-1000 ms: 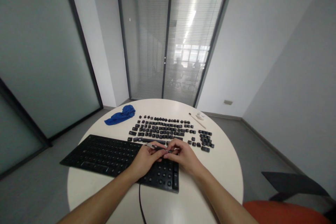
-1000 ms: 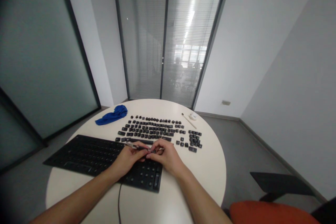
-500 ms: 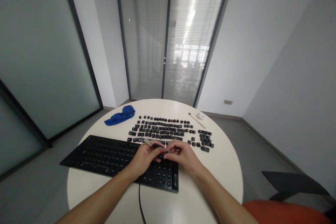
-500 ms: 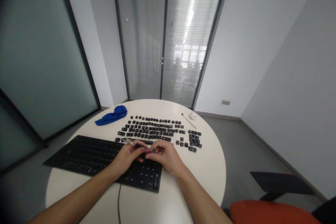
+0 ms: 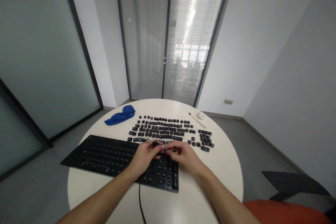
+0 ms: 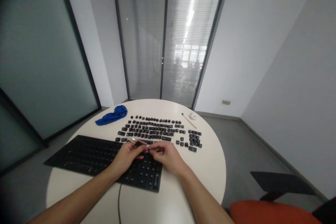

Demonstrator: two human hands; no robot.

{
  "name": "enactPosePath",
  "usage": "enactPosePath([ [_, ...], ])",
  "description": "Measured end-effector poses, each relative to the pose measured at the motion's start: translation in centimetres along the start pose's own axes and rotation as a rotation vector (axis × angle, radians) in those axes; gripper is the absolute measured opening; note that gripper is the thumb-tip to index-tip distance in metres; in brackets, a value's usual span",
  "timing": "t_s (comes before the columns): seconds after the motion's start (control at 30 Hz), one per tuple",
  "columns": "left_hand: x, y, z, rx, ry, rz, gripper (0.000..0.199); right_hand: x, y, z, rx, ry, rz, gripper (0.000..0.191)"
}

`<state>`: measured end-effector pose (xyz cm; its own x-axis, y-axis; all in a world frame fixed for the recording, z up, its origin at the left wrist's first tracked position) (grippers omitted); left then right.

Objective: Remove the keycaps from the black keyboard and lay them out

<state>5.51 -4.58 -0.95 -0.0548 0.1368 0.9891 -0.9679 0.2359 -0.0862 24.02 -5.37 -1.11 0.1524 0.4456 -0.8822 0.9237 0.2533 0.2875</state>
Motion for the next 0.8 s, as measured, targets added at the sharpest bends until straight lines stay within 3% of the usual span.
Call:
enactPosePath([
  [0.23, 0.4, 0.2, -0.1, 0.01, -0.051, -0.041, 0.036, -0.4, -1.0, -0.1, 0.092, 0.002, 0.113, 0.018],
  [0.43, 0.1, 0.1, -0.2, 0.021, -0.072, -0.066, 0.035, 0.0, -1.1, -0.1, 0.081, -0.012, 0.176, 0.017],
  [0.67, -0.2, 0.0, -0.3, 0.024, -0.047, -0.055, 0.039, 0.5, -1.1, -0.2, 0.051, -0.092, -0.035, 0.024],
  [0.8, 0.3, 0.2, -0.1, 0.038, -0.03, -0.053, 0.039, 0.2, -0.1, -0.3, 0.113, -0.071, -0.036, 0.032],
])
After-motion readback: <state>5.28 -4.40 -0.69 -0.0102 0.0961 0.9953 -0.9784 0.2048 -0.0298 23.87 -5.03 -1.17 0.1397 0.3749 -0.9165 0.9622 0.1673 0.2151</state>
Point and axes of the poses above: each hand's wrist, its own z-axis away from the middle knuckle, its own y-axis out of the back of the hand, x = y × z, the point moved 1 cm from there along -z, towards the middle knuckle, and after that the axes turned 9 degrees about y, right-handed, at the moved point
